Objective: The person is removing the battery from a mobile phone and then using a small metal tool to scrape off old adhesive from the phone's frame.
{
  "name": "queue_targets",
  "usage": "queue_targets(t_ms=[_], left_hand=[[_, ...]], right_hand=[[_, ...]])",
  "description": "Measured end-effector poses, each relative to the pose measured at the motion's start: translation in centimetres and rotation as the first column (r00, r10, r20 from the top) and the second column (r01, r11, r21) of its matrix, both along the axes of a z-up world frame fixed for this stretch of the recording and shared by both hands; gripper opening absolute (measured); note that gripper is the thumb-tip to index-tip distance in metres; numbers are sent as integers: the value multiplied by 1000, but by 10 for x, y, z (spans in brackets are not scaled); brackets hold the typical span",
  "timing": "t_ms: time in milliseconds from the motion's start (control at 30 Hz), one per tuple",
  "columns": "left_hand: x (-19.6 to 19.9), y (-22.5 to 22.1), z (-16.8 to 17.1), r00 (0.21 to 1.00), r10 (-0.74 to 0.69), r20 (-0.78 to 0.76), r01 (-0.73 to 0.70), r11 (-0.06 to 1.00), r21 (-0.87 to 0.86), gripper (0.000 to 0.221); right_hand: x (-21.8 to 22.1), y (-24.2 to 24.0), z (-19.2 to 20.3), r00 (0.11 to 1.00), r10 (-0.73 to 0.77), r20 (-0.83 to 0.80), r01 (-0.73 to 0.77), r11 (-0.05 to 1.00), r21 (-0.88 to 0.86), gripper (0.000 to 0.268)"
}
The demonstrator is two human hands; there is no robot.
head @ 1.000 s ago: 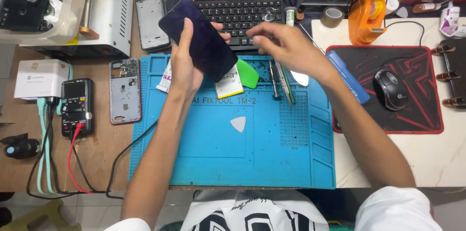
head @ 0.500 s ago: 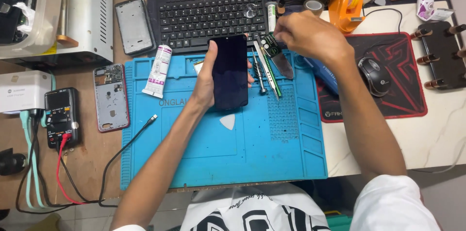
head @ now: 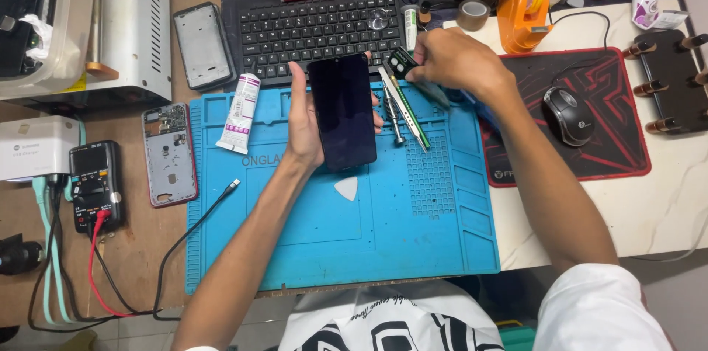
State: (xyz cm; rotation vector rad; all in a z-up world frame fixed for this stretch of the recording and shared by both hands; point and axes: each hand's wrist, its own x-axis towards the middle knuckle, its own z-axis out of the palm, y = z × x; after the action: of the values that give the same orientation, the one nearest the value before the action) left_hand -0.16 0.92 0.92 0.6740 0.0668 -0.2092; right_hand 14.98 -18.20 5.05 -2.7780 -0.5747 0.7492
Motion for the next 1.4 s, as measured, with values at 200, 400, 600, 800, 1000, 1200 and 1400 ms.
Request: queue_targets(t_ms=[200,400,600,800,1000,1200,1400], left_hand=[[1,6,5,998,51,24,-51,998,20,101],[0,1,7,996,85,-21,-85,996,-7,99],[-3,-2,7,980,135,146,-151,983,106,99],[-6,-3,16,969,202,142,-226,958,178,103],[-10,-3,7,946,193,261,-250,945,209,97],[-10,-14,4,964,210,165,-243,944,222,99],[-6,8,23,935,278,221,-316,935,158,94]], right_hand=[[-12,-10,34,998,15,53,-29,959,283,26],[-37,-12,32,1000,18,5,-18,944,330,31],[-41,-20,24,996,79,38,-88,894,439,22],[-58,1,37,996,69,52,-80,520,850,16],[-59,17,22,992,109,-62,49,122,991,22],[-53,16,24,982,-13,-188,188,52,981,20],[-40,13,13,987,119,-108,50,411,910,13]])
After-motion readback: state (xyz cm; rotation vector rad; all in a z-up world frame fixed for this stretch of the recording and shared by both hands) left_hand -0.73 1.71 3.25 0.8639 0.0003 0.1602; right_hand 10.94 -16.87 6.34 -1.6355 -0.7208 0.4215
